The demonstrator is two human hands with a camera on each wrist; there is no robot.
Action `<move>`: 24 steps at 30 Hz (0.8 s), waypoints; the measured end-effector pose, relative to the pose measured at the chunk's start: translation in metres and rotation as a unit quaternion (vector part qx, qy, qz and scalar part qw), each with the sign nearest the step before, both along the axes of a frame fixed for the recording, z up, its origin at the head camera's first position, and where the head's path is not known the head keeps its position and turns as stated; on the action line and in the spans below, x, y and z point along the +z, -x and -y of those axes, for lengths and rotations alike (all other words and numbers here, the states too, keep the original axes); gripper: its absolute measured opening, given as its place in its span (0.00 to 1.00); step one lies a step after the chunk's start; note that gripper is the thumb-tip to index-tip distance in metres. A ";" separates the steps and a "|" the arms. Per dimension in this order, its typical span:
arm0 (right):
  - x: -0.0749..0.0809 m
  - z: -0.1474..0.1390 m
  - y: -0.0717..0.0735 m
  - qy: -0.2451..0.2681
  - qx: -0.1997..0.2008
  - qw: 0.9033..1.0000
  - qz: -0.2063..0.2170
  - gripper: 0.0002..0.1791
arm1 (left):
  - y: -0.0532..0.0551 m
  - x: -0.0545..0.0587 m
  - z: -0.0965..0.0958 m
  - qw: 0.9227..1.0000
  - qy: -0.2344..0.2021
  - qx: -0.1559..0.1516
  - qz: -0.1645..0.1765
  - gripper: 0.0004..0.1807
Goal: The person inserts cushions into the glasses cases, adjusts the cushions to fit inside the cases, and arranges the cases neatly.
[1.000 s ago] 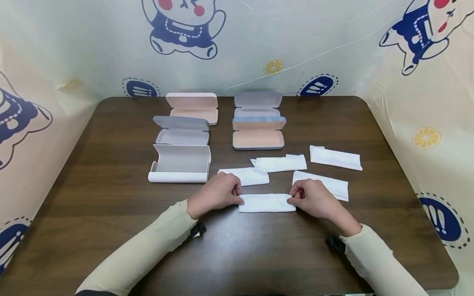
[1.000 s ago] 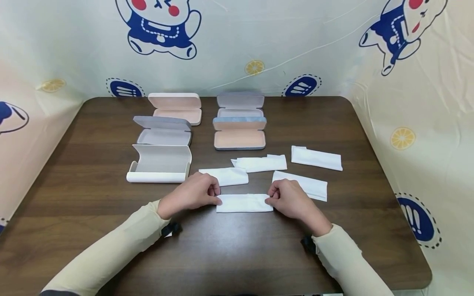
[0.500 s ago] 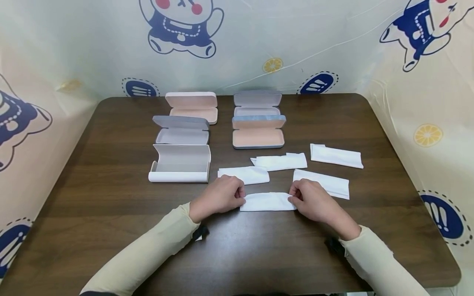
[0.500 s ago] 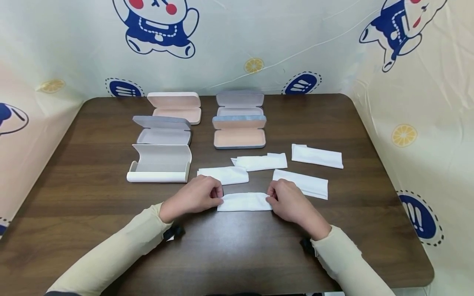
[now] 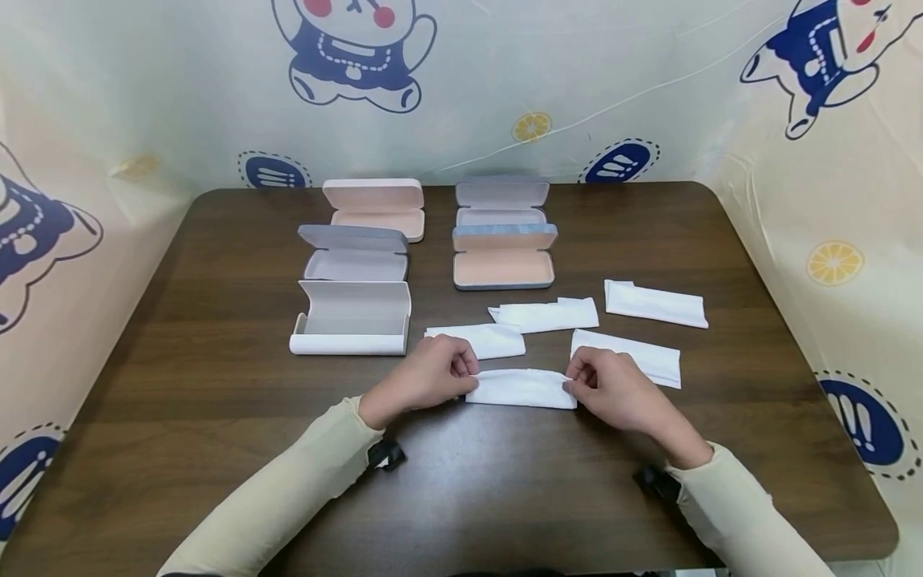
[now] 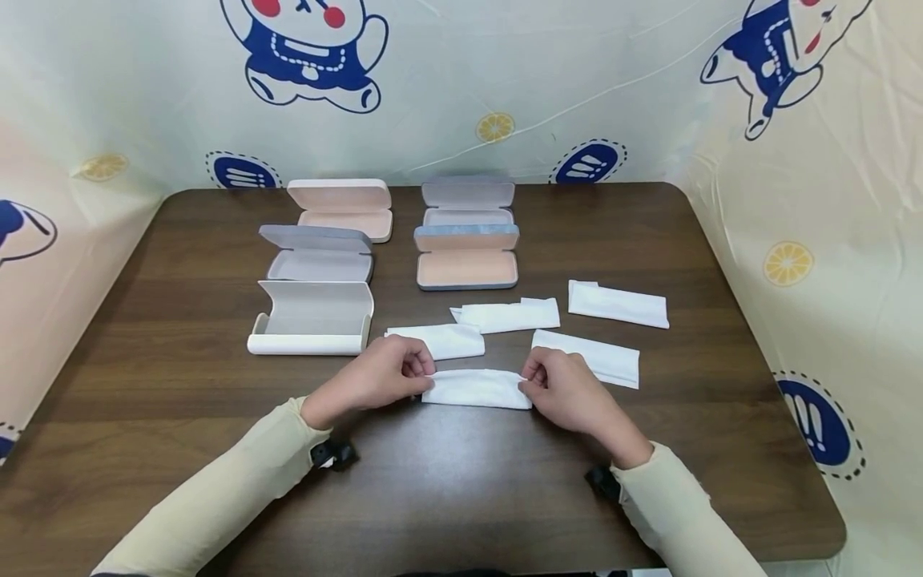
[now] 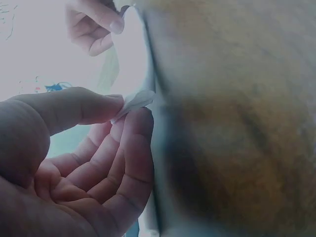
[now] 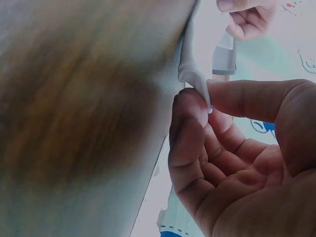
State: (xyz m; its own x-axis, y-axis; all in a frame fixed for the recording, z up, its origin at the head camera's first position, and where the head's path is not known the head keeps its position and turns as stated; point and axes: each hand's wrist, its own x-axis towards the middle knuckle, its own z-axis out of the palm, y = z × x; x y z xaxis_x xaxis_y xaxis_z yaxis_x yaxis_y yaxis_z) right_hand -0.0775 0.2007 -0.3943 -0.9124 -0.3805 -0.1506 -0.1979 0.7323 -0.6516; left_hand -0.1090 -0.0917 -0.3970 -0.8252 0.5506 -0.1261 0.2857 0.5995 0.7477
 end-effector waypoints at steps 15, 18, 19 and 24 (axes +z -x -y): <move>0.009 0.008 0.019 0.105 0.016 0.993 0.055 0.03 | 0.007 0.017 0.022 0.999 -0.022 0.042 0.021 0.06; 0.012 0.015 0.024 0.114 0.015 0.991 0.070 0.03 | 0.010 0.019 0.029 0.998 -0.026 0.055 0.029 0.04; 0.013 0.017 0.026 0.119 0.016 0.990 0.075 0.03 | 0.011 0.020 0.031 0.997 -0.027 0.059 0.031 0.03; 0.013 0.029 0.036 0.153 0.009 0.983 0.100 0.04 | 0.015 0.023 0.043 0.996 -0.024 0.076 0.044 0.03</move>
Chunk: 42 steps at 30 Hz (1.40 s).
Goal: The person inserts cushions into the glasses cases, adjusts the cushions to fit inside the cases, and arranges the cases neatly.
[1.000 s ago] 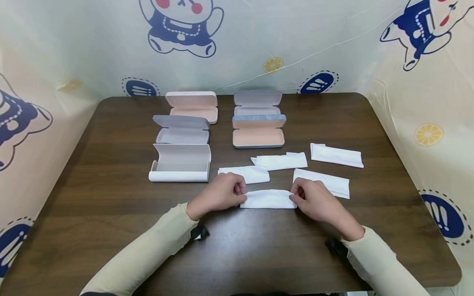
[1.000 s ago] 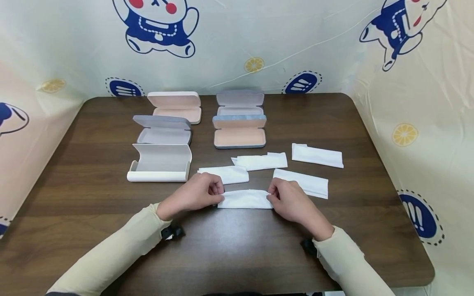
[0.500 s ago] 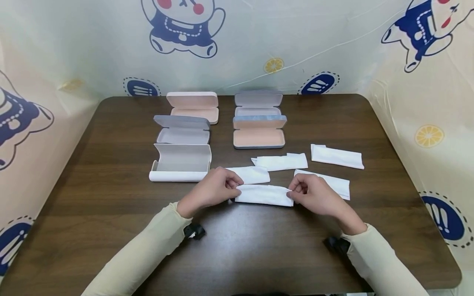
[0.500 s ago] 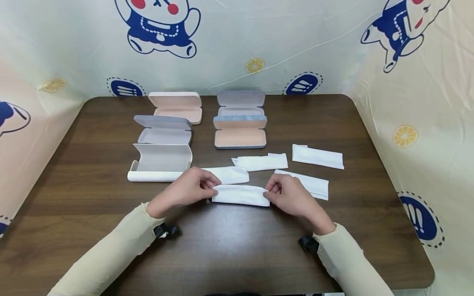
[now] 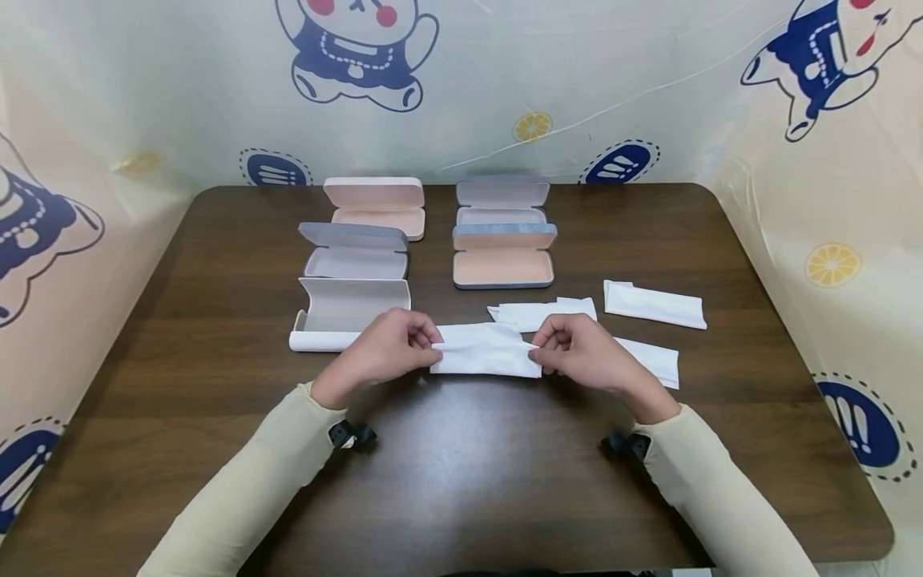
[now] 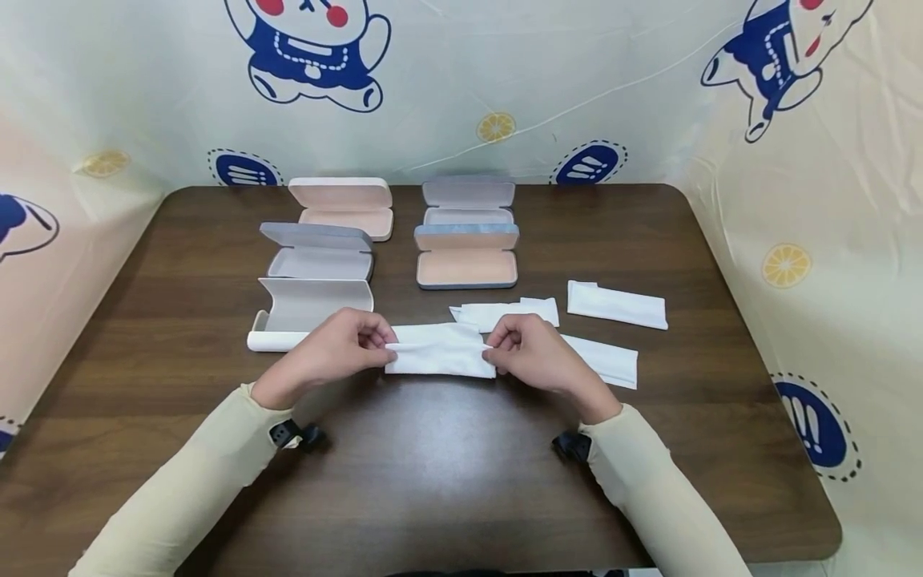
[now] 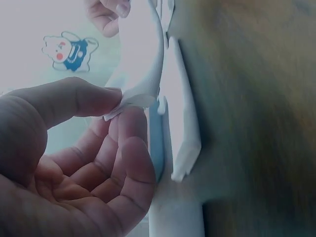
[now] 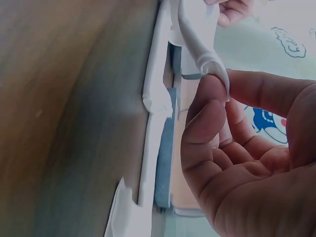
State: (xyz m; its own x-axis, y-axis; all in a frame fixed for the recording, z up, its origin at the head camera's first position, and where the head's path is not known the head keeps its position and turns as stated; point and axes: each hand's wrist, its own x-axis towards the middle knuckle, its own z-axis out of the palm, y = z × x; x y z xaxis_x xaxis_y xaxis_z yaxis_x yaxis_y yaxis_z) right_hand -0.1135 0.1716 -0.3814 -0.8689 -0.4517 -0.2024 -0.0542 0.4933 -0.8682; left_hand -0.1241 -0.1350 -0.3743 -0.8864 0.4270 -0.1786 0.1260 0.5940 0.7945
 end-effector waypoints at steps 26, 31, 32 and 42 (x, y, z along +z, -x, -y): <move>0.007 0.076 0.033 0.039 0.025 0.999 -0.003 0.04 | 0.005 0.019 0.075 0.989 -0.001 0.141 0.051 0.12; 0.006 0.091 0.041 0.054 0.032 0.998 -0.006 0.05 | 0.007 0.020 0.088 0.985 -0.001 0.165 0.058 0.14; 0.005 0.095 0.042 0.057 0.034 0.998 -0.006 0.05 | 0.008 0.020 0.090 0.983 0.001 0.171 0.060 0.14; 0.007 0.123 0.052 0.084 0.033 0.996 0.013 0.04 | 0.010 0.023 0.113 0.975 0.008 0.212 0.062 0.17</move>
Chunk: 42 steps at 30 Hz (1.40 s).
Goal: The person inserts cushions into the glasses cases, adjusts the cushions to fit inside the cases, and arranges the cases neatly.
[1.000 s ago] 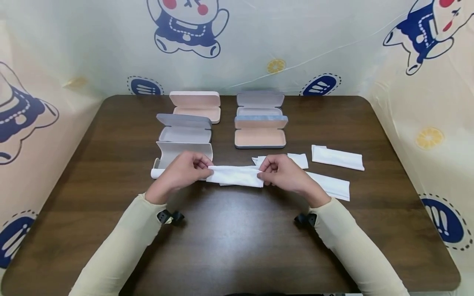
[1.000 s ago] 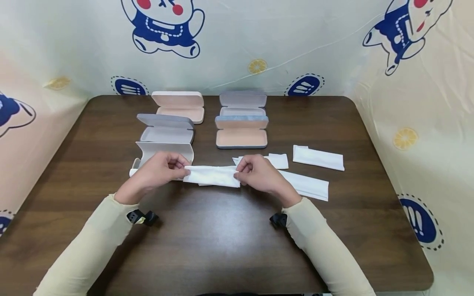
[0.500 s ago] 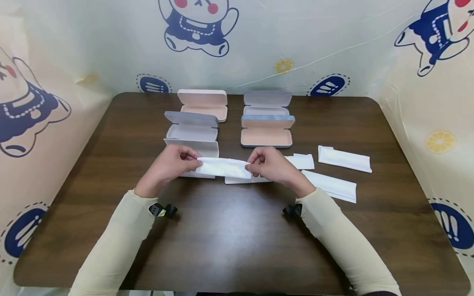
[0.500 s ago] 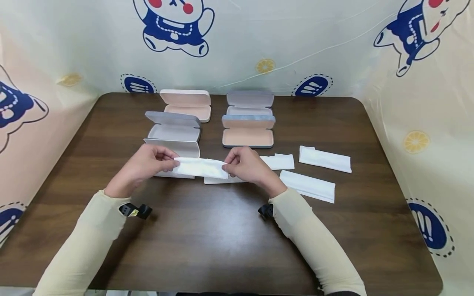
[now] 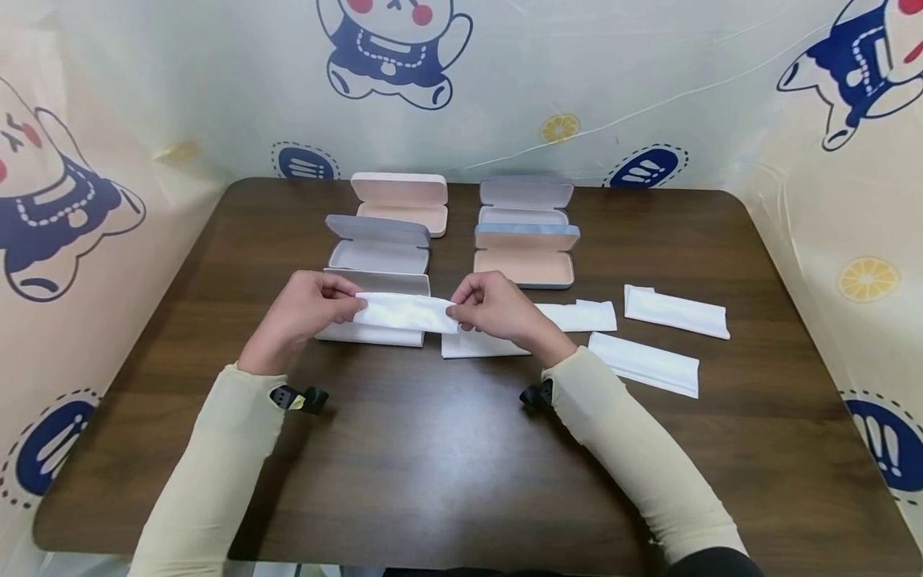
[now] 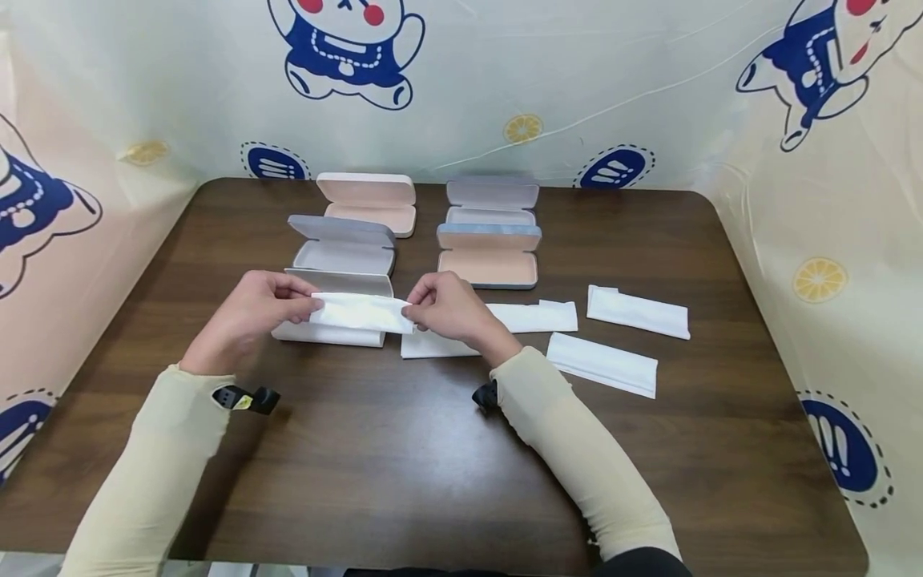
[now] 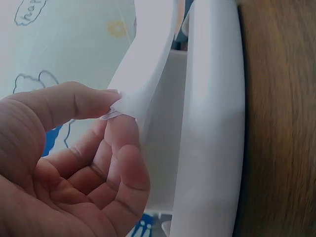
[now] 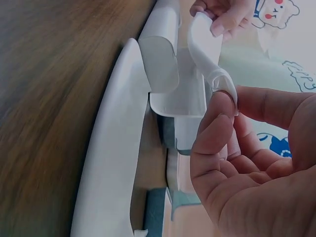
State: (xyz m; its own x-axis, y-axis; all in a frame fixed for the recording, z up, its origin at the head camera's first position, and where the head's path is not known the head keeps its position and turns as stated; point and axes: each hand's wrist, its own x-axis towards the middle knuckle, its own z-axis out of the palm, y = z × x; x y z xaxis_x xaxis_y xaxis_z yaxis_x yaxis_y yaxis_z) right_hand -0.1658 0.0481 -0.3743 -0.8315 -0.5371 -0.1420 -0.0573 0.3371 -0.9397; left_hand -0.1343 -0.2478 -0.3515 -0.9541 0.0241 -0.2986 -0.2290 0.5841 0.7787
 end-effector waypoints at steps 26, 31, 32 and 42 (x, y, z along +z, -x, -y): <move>-0.014 0.049 0.013 0.012 -0.048 0.999 -0.002 0.05 | 0.005 -0.003 0.043 0.996 0.008 0.084 -0.006 0.24; -0.016 0.052 0.014 0.002 -0.051 0.998 -0.027 0.05 | 0.009 -0.006 0.045 0.997 0.012 0.075 -0.010 0.23; -0.017 0.053 0.014 -0.001 -0.052 0.998 -0.031 0.05 | 0.010 -0.007 0.046 0.997 0.013 0.072 -0.011 0.23; -0.022 0.058 0.015 -0.037 -0.060 0.994 -0.083 0.05 | 0.010 -0.009 0.050 0.997 0.024 0.067 0.000 0.20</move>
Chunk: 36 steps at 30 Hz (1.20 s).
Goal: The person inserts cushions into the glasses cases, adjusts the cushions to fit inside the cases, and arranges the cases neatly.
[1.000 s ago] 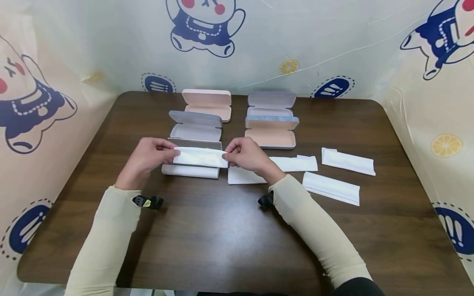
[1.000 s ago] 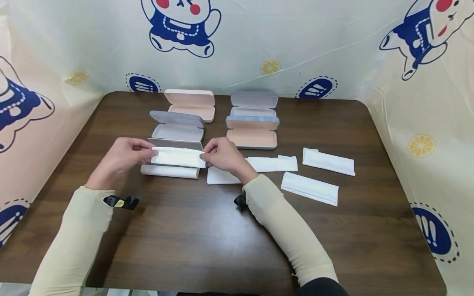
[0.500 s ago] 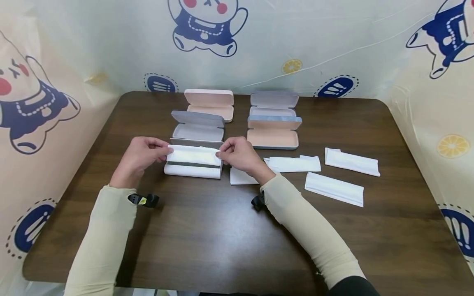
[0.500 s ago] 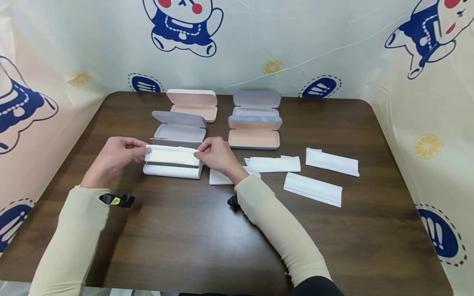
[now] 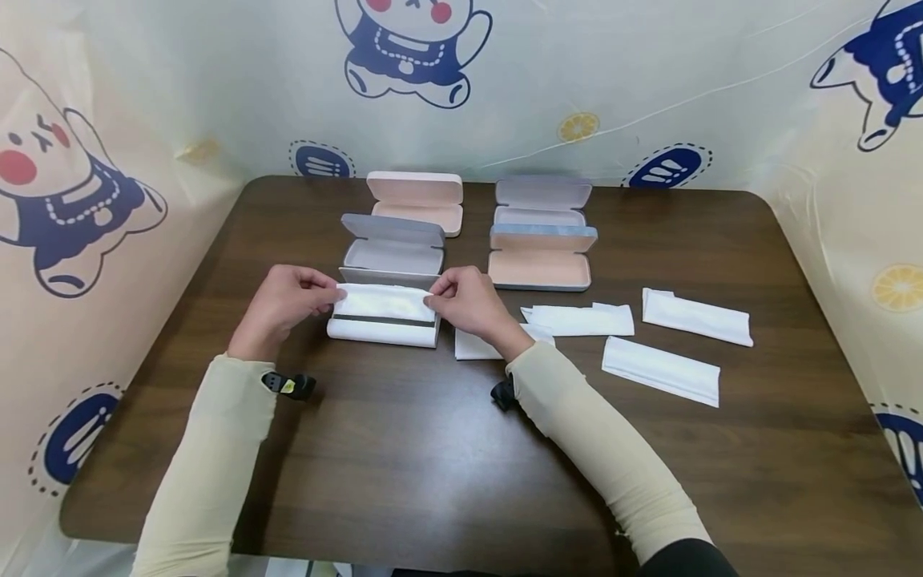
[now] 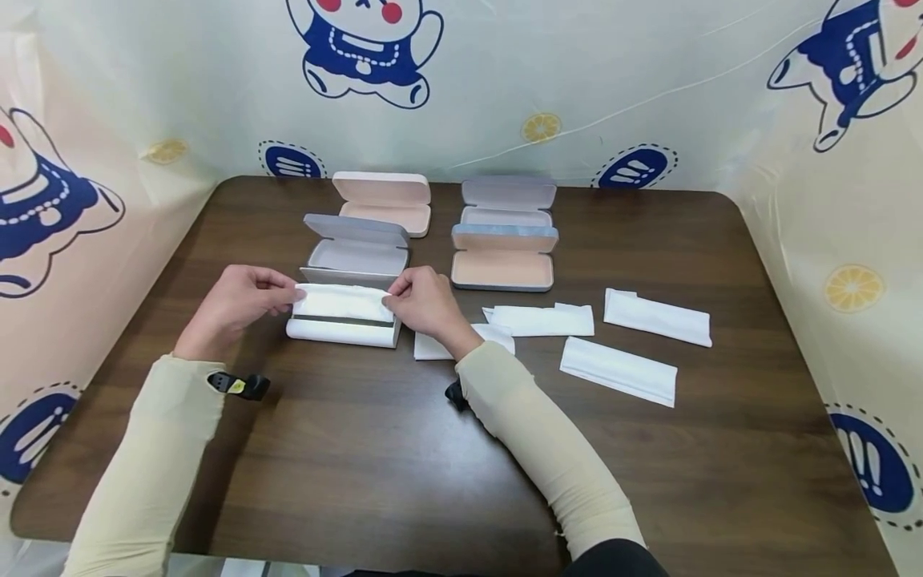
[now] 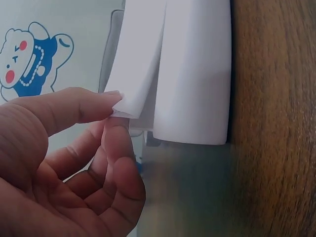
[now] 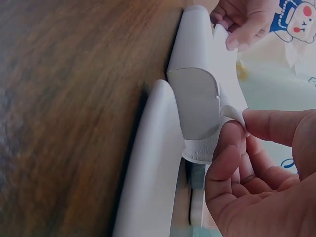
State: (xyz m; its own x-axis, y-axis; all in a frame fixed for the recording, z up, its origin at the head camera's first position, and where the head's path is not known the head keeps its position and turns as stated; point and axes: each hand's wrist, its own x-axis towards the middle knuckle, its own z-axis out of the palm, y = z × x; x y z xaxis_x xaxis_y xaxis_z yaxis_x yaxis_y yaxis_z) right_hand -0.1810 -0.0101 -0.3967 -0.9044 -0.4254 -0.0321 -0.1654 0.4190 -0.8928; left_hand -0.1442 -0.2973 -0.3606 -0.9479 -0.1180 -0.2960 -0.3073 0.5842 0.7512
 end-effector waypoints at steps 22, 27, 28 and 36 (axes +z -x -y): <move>-0.008 0.005 -0.001 -0.090 0.001 0.995 -0.034 0.06 | 0.004 -0.005 -0.006 0.994 0.084 -0.062 -0.002 0.14; -0.010 0.007 0.000 -0.100 -0.002 0.994 -0.044 0.06 | 0.007 -0.005 -0.009 0.992 0.102 -0.071 -0.003 0.13; -0.010 0.007 0.000 -0.101 -0.001 0.994 -0.044 0.06 | 0.008 -0.005 -0.009 0.992 0.105 -0.071 -0.001 0.13; -0.009 0.010 0.001 -0.110 0.005 0.993 -0.048 0.07 | 0.011 -0.007 -0.010 0.990 0.121 -0.078 0.002 0.10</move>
